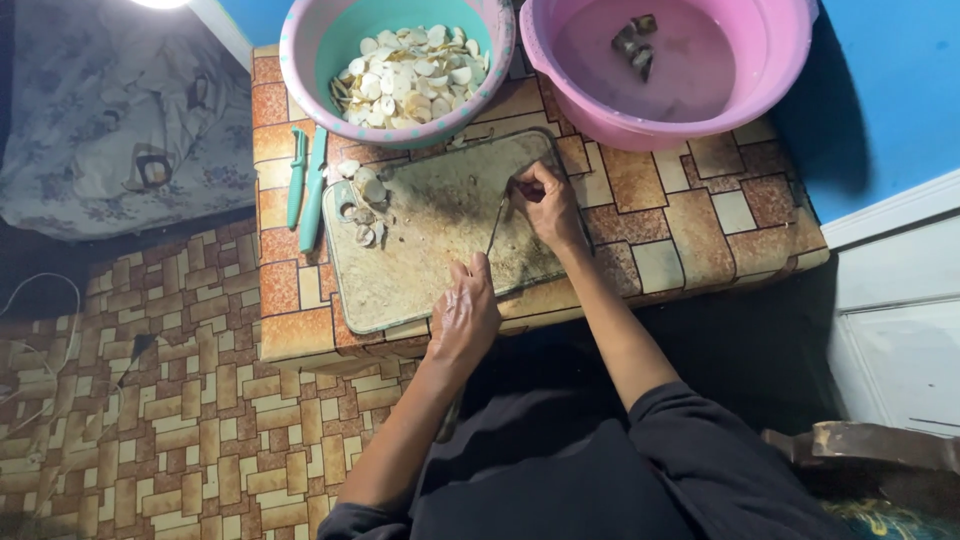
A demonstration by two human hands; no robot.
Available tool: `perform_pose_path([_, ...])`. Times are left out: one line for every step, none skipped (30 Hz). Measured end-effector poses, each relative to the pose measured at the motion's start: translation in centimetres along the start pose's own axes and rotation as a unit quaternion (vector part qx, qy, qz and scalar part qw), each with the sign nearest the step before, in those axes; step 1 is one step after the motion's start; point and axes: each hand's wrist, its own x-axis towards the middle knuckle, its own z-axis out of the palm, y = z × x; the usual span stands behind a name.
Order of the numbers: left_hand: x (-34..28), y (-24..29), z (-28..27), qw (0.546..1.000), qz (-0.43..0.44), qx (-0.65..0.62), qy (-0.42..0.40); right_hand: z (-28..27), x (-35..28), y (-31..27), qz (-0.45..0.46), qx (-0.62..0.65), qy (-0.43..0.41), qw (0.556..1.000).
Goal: Slicing plantains on a wooden cutting board and placing the slices into a bowl of water.
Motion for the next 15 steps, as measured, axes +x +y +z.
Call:
perform_pose_path([-0.1, -0.1, 0.1, 1.000, -0.001, 0.000, -0.001, 0.1, -0.1, 0.0, 0.001, 0.000, -0.001, 1.000])
perform_pose_path([-0.1, -0.2, 0.3, 1.000, 0.001, 0.011, 0.003, 0.1, -0.2, 0.0, 0.007, 0.006, -0.001, 1.000])
perform_pose_path([-0.1, -0.1, 0.4, 1.000, 0.005, 0.021, 0.008, 0.0, -0.3, 0.0, 0.012, 0.011, 0.000, 1.000])
perform_pose_path([0.0, -0.1, 0.4, 1.000, 0.006, 0.021, 0.007, 0.0, -0.5, 0.0, 0.012, 0.010, 0.001, 1.000])
perform_pose_path([0.2, -0.1, 0.4, 1.000, -0.002, 0.009, 0.005, 0.1, -0.6, -0.2, 0.015, 0.010, -0.006, 1.000])
perform_pose_path([0.3, -0.1, 0.4, 1.000, -0.010, -0.004, 0.003, 0.1, -0.7, -0.3, 0.019, 0.010, -0.013, 1.000])
perform_pose_path([0.4, -0.1, 0.3, 1.000, -0.011, -0.004, 0.002, 0.0, -0.7, -0.5, 0.019, 0.010, -0.014, 1.000])
perform_pose_path([0.5, -0.1, 0.2, 1.000, -0.003, -0.002, 0.007, -0.1, -0.7, -0.7, 0.023, 0.016, -0.019, 0.999])
perform_pose_path([0.5, -0.1, 0.1, 1.000, 0.004, -0.002, 0.011, -0.2, -0.7, -1.0, 0.026, 0.021, -0.027, 0.999])
perform_pose_path([0.3, -0.1, 0.3, 1.000, 0.002, -0.003, 0.010, -0.3, -0.8, -0.9, 0.027, 0.020, -0.029, 0.999])
perform_pose_path([0.2, -0.1, 0.4, 1.000, 0.007, 0.007, 0.014, -0.3, -0.7, -1.0, 0.023, 0.023, -0.027, 0.999])
perform_pose_path([0.2, 0.0, 0.4, 1.000, 0.011, 0.017, 0.017, -0.4, -0.6, -1.1, 0.020, 0.027, -0.026, 0.999])
perform_pose_path([0.1, 0.1, 0.3, 1.000, 0.012, 0.018, 0.015, -0.5, -0.5, -1.3, 0.022, 0.027, -0.025, 0.999])
perform_pose_path([0.1, 0.1, 0.2, 1.000, 0.012, 0.025, 0.015, -0.6, -0.5, -1.4, 0.017, 0.029, -0.029, 0.999])
perform_pose_path([0.0, 0.3, 0.1, 0.999, 0.011, 0.032, 0.014, -0.7, -0.5, -1.6, 0.012, 0.029, -0.034, 0.999])
